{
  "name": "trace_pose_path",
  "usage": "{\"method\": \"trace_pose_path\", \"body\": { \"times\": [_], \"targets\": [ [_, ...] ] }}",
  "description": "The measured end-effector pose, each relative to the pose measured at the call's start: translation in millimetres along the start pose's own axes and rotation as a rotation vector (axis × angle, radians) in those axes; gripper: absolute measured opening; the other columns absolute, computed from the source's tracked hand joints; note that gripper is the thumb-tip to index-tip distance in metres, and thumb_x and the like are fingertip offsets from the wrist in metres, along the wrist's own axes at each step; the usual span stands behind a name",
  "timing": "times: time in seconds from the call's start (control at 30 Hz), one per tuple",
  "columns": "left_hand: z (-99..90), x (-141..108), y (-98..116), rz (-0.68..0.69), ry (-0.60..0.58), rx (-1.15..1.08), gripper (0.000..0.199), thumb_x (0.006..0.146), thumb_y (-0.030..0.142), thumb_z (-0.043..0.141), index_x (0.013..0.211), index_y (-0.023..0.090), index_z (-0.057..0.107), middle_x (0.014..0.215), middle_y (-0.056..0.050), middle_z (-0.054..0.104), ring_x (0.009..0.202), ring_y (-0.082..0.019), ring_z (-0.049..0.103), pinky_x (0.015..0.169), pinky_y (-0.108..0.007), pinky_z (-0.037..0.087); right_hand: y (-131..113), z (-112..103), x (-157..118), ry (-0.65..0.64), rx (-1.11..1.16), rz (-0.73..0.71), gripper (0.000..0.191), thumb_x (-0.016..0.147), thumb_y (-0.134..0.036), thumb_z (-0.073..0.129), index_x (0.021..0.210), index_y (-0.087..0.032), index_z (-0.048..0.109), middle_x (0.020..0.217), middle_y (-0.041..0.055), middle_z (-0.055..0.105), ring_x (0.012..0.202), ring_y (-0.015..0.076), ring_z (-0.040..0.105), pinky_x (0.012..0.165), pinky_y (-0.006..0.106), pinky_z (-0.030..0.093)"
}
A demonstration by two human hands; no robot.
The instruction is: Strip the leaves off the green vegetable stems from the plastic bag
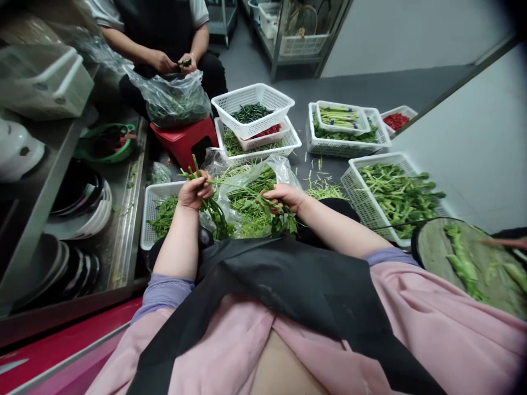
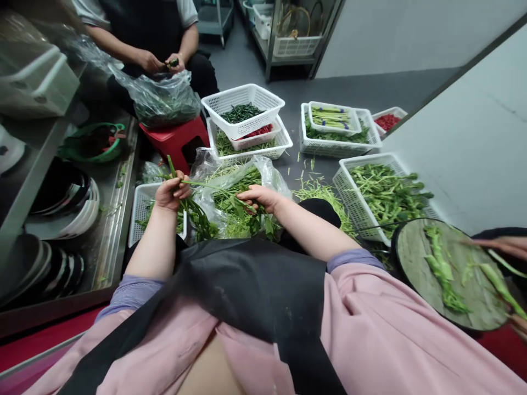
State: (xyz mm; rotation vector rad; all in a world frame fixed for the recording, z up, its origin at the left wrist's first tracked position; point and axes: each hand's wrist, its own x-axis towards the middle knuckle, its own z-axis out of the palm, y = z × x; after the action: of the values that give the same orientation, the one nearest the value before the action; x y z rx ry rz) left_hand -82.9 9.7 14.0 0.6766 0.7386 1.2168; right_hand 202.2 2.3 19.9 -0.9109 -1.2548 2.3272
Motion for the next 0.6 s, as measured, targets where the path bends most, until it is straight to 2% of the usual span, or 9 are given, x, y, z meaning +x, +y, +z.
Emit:
{"method": "trace_pose_path", "body": {
  "times": [0.13, 0.4, 0.5, 0.6],
  "targets": [
    [-4.0, -1, 1, 0.033, -0.057, 0.029, 0.017, 0.068, 0.018, 0.068, 0.065, 0.016, 0.051, 0.055, 0.006, 0.044, 0.032, 0.000, 0.023, 0.034, -0.015, 0.020, -7, 7, -4, -0.027, 0.008, 0.012, 0.030, 0.069, -0.029, 0.073, 0.076, -0.017, 0.046, 0.046, -0.0108, 0.039, 0.035, 0.0019, 0.027, 0.038, 0.017, 0.031],
    [-10.4, 0, 4, 0.063, -0.017, 0.007, 0.013, 0.070, 0.017, 0.066, 0.067, 0.016, 0.053, 0.056, 0.006, 0.044, 0.033, 0.001, 0.024, 0.035, -0.013, 0.021, -5, 4, -12, -0.056, 0.063, 0.011, 0.031, 0.069, -0.030, 0.074, 0.076, -0.017, 0.046, 0.045, -0.0109, 0.038, 0.035, 0.0023, 0.028, 0.038, 0.018, 0.030],
    [-8.2, 0, 5, 0.045, 0.047, 0.028, 0.013, 0.071, 0.017, 0.065, 0.066, 0.016, 0.053, 0.055, 0.006, 0.044, 0.033, 0.001, 0.022, 0.034, -0.014, 0.020, -4, 1, -11, -0.053, 0.062, 0.008, 0.032, 0.069, -0.030, 0.073, 0.074, -0.018, 0.045, 0.045, -0.0111, 0.037, 0.035, 0.0022, 0.027, 0.037, 0.018, 0.029],
    [-4.2, 0, 4, 0.009, 0.054, 0.062, 0.017, 0.070, 0.018, 0.067, 0.063, 0.016, 0.051, 0.054, 0.006, 0.043, 0.033, 0.001, 0.022, 0.034, -0.015, 0.019, -4, 0, -8, -0.014, 0.019, -0.016, 0.032, 0.067, -0.031, 0.074, 0.073, -0.018, 0.045, 0.044, -0.0110, 0.037, 0.035, 0.0029, 0.027, 0.037, 0.019, 0.030]
  ]
}}
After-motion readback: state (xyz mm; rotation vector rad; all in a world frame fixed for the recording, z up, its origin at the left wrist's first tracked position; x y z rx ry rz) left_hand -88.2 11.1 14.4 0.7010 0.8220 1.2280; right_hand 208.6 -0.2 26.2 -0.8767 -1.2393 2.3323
